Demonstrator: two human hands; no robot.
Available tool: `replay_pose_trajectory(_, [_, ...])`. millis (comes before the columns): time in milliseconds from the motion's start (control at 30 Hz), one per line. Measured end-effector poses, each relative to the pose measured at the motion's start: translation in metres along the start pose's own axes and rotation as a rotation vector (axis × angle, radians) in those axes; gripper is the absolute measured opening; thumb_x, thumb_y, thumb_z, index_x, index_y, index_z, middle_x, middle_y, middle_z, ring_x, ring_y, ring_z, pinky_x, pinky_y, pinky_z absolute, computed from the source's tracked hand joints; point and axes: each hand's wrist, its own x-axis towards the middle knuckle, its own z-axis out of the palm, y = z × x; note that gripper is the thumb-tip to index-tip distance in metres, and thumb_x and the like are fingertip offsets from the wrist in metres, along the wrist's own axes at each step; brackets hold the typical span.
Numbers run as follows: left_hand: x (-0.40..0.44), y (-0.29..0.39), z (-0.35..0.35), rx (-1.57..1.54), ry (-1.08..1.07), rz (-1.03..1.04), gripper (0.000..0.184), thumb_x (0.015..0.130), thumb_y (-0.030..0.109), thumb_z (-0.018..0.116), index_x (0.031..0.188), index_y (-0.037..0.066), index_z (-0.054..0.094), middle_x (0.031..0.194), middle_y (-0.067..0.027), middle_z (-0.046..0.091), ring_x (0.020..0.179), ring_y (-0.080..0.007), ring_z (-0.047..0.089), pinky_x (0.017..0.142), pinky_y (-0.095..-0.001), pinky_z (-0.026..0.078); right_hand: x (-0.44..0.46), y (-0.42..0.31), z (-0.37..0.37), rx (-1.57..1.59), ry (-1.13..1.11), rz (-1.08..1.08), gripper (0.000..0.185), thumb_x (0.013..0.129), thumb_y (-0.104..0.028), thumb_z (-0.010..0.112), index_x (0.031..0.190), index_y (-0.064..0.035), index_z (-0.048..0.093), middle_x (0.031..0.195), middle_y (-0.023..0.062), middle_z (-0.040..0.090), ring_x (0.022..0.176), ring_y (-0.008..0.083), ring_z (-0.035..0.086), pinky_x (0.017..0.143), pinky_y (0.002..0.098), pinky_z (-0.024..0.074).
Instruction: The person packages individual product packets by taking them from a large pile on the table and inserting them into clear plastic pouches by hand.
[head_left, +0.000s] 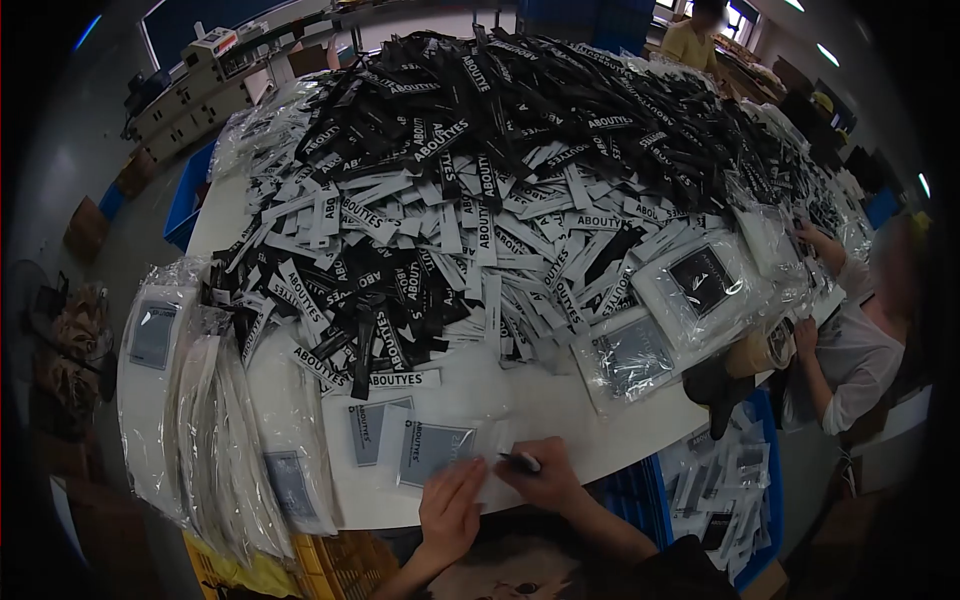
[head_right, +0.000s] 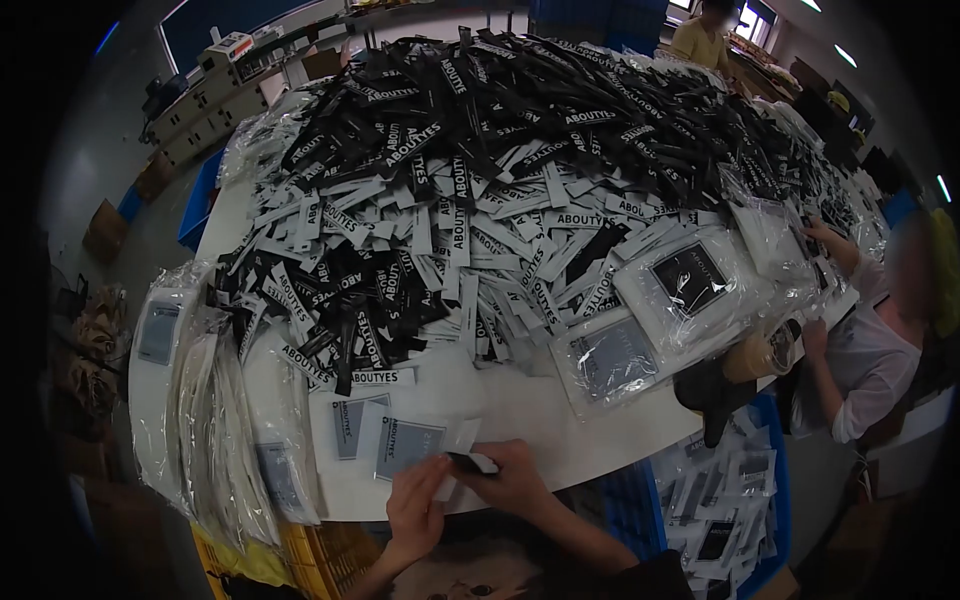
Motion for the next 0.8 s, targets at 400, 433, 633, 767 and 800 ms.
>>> replay_pose_trajectory(400, [-0.01, -0.017, -0.038, -0.885, -0.003, -0.707, 0.019, 0.078, -0.003, 0.057, 0.097, -0.006, 0.059, 0.082, -0.0105, 0.066, 0.077, -0.0158, 0.063, 0.071, -0.0263, 0.05, 0.002, 0.008, 0.04, 0.015, -0.517, -0.064, 0.031, 0.07, -0.01, 0.069, 0.1, -0.0074, 0.059, 0.079, 0.0105, 0.057, 0.071, 0.0268, 0.056, 0.061, 0.0334, 0.0433])
replay_pose_trajectory(433, [-0.004, -0.012, -0.042, -0.87, -0.005, -0.684, 0.016, 0.081, -0.006, 0.05, 0.094, -0.007, 0.059, 0.081, -0.0092, 0.065, 0.077, -0.0159, 0.062, 0.068, -0.0261, 0.05, 0.004, 0.001, 0.039, 0.012, -0.519, -0.064, 0.031, 0.07, -0.01, 0.069, 0.1, -0.0074, 0.059, 0.079, 0.0105, 0.057, 0.071, 0.0268, 0.056, 0.061, 0.0334, 0.0433])
replay_pose_trajectory(633, [0.002, -0.011, -0.034, -0.226, -0.173, -0.478, 0.018, 0.072, 0.002, 0.061, 0.089, -0.001, 0.061, 0.082, -0.018, 0.064, 0.075, -0.0315, 0.063, 0.066, -0.0323, 0.049, -0.005, -0.006, 0.054, -0.336, -0.26, -0.179, 0.05, 0.061, -0.005, 0.069, 0.108, -0.0034, 0.054, 0.089, 0.0081, 0.058, 0.08, 0.0248, 0.055, 0.061, 0.0322, 0.0454])
replay_pose_trajectory(767, [0.007, -0.001, -0.03, -0.008, -0.124, -0.273, 0.019, 0.066, 0.002, 0.062, 0.085, 0.001, 0.062, 0.082, -0.0189, 0.06, 0.075, -0.0369, 0.06, 0.064, -0.0377, 0.048, 0.001, 0.002, 0.044, -0.325, -0.222, -0.378, 0.046, 0.058, -0.002, 0.065, 0.103, 0.0017, 0.056, 0.09, 0.0105, 0.059, 0.066, 0.0236, 0.056, 0.054, 0.0307, 0.046])
replay_pose_trajectory(800, [0.006, 0.001, -0.03, -0.003, -0.123, -0.274, 0.019, 0.066, 0.002, 0.062, 0.085, 0.001, 0.062, 0.082, -0.0189, 0.06, 0.075, -0.0369, 0.06, 0.064, -0.0377, 0.048, 0.005, -0.003, 0.041, -0.23, -0.086, -0.42, 0.045, 0.058, -0.001, 0.064, 0.101, 0.0021, 0.056, 0.089, 0.0113, 0.06, 0.06, 0.0233, 0.056, 0.051, 0.03, 0.0454])
